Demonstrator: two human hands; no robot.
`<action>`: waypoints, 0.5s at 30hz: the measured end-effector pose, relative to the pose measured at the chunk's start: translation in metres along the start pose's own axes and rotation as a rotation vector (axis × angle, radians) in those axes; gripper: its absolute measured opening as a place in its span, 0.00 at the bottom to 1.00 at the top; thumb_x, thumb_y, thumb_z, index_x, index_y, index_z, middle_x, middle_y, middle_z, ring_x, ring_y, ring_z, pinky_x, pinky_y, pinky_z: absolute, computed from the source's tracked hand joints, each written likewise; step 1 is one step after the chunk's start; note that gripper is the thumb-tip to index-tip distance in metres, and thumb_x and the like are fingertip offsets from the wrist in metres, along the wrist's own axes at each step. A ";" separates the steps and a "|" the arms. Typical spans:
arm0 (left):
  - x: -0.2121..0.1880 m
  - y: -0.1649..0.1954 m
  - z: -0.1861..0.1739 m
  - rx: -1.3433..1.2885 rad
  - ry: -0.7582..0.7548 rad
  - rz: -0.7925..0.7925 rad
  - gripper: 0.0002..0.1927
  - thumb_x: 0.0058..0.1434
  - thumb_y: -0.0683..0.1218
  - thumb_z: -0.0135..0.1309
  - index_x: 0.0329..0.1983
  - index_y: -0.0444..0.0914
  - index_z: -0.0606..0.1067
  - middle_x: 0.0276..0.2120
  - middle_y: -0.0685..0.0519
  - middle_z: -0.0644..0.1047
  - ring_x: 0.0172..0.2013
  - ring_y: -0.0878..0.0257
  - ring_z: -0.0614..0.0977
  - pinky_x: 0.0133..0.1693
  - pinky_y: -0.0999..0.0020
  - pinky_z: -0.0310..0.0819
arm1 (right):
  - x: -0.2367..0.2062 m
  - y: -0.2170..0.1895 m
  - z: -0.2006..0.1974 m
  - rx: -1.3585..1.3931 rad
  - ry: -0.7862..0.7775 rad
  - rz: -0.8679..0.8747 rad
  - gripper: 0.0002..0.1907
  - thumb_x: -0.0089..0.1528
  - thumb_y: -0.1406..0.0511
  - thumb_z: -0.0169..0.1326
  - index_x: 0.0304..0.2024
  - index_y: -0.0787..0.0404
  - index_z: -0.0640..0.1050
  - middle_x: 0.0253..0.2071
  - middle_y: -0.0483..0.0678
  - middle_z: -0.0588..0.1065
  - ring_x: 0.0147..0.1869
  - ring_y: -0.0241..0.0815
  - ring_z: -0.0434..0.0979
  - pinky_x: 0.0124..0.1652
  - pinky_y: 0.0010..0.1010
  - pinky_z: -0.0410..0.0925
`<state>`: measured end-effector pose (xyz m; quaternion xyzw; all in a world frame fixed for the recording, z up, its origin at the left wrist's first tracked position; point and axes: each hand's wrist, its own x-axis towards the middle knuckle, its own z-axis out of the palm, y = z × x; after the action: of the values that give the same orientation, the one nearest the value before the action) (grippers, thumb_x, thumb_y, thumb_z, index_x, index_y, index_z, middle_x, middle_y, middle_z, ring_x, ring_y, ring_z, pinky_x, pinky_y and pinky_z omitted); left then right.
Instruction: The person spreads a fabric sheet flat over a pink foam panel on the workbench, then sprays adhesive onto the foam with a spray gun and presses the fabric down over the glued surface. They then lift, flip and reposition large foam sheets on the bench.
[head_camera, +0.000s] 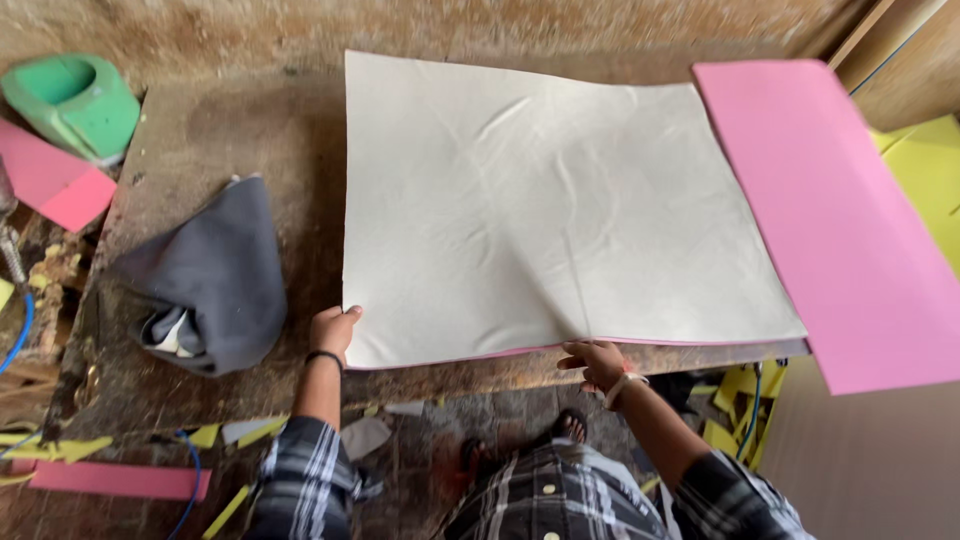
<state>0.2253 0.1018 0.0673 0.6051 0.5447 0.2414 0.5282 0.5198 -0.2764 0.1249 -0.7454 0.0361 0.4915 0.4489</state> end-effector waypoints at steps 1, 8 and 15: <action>0.004 -0.017 -0.004 0.034 0.023 0.003 0.14 0.59 0.47 0.64 0.35 0.29 0.80 0.26 0.49 0.79 0.28 0.63 0.74 0.33 0.62 0.69 | 0.016 0.014 0.007 -0.043 -0.034 0.040 0.15 0.63 0.60 0.56 0.49 0.60 0.82 0.37 0.50 0.82 0.21 0.33 0.59 0.25 0.29 0.63; -0.004 -0.062 -0.015 0.224 0.183 0.021 0.16 0.53 0.47 0.66 0.43 0.37 0.81 0.34 0.47 0.84 0.34 0.60 0.84 0.39 0.63 0.77 | 0.076 0.091 -0.008 -0.159 0.052 -0.194 0.14 0.59 0.67 0.62 0.48 0.62 0.83 0.30 0.46 0.79 0.28 0.33 0.74 0.28 0.25 0.70; -0.022 -0.058 -0.005 0.692 0.233 -0.117 0.17 0.53 0.51 0.69 0.46 0.45 0.86 0.42 0.51 0.86 0.45 0.51 0.85 0.54 0.55 0.74 | 0.097 0.096 -0.049 0.120 0.278 -0.266 0.18 0.60 0.71 0.58 0.54 0.58 0.82 0.32 0.42 0.76 0.30 0.32 0.73 0.28 0.25 0.66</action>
<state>0.1910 0.0750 0.0227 0.6843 0.6841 0.0798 0.2397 0.5564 -0.3308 -0.0043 -0.7762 0.0280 0.3172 0.5441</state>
